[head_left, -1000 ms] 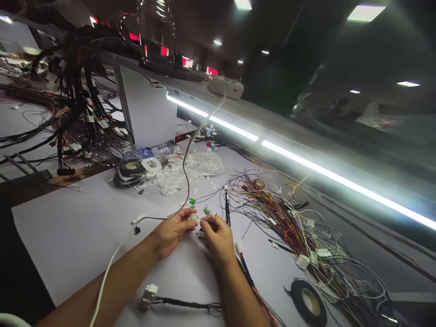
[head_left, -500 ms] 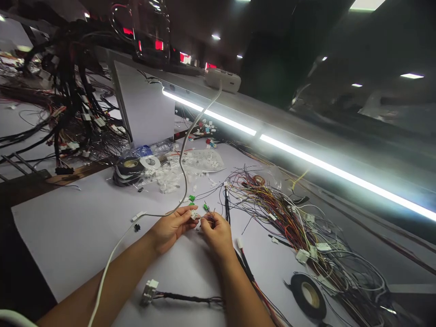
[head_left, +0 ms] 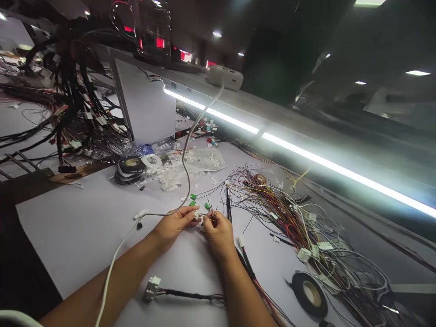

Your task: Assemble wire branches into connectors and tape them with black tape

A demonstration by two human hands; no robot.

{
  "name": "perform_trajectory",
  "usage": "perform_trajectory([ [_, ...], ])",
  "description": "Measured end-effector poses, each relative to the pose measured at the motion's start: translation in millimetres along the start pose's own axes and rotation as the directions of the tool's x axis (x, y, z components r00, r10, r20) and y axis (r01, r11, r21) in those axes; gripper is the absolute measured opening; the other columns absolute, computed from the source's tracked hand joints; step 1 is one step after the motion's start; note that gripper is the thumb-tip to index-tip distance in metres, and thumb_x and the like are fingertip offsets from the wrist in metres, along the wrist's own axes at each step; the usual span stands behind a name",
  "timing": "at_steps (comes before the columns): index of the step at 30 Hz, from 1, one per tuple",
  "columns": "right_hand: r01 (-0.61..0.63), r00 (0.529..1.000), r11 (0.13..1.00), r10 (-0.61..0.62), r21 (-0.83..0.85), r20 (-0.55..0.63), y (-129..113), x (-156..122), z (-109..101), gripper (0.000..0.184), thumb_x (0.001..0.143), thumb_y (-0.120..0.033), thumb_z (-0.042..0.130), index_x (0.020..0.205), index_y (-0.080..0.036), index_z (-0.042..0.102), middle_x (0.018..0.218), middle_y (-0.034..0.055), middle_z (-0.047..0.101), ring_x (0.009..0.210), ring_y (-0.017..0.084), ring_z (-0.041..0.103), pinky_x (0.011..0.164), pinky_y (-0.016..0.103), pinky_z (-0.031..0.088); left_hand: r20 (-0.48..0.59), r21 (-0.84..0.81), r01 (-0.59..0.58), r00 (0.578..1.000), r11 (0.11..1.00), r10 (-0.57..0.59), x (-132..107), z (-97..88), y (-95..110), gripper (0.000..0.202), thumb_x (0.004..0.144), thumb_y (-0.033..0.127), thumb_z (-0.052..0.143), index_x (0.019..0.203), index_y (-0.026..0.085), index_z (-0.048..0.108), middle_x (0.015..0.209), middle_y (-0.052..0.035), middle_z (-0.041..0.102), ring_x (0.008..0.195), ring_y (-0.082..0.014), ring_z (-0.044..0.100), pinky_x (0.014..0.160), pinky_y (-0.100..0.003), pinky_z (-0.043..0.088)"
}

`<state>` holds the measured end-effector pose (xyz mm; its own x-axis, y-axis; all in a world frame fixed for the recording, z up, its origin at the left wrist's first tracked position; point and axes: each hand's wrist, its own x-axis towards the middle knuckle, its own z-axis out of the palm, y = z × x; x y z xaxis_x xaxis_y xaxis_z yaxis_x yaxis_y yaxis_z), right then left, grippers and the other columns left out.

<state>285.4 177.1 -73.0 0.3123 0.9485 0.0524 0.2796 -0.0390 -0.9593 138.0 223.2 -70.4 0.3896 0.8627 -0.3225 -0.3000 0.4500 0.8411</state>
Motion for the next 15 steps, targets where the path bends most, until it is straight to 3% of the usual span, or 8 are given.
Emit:
perform_trajectory([
  [5, 0.087, 0.996, 0.982, -0.088, -0.170, 0.004, -3.3, -2.6, -0.9, 0.016, 0.080, -0.030, 0.054, 0.074, -0.020, 0.063, 0.068, -0.0001, 0.060, 0.062, 0.014, 0.052, 0.057, 0.023, 0.040, -0.033, -0.011, -0.014, 0.999, 1.000, 0.013, 0.4, 1.1, 0.7, 0.028, 0.073, 0.025, 0.076, 0.099, 0.017, 0.071, 0.095, -0.0050, 0.071, 0.085, -0.0153, 0.065, 0.094, -0.033, 0.048],
  [15, 0.100, 0.995, 0.967, -0.103, -0.234, -0.003, 1.8, -2.8, -0.2, 0.015, 0.081, -0.029, 0.052, 0.076, -0.020, 0.064, 0.072, 0.0010, 0.062, 0.066, 0.016, 0.054, 0.062, 0.024, 0.041, -0.035, 0.075, -0.028, 0.999, 0.997, 0.031, 3.9, -3.1, -8.4, 0.037, 0.072, 0.032, 0.077, 0.106, 0.018, 0.070, 0.098, -0.0051, 0.072, 0.089, -0.0171, 0.065, 0.096, -0.034, 0.045],
])
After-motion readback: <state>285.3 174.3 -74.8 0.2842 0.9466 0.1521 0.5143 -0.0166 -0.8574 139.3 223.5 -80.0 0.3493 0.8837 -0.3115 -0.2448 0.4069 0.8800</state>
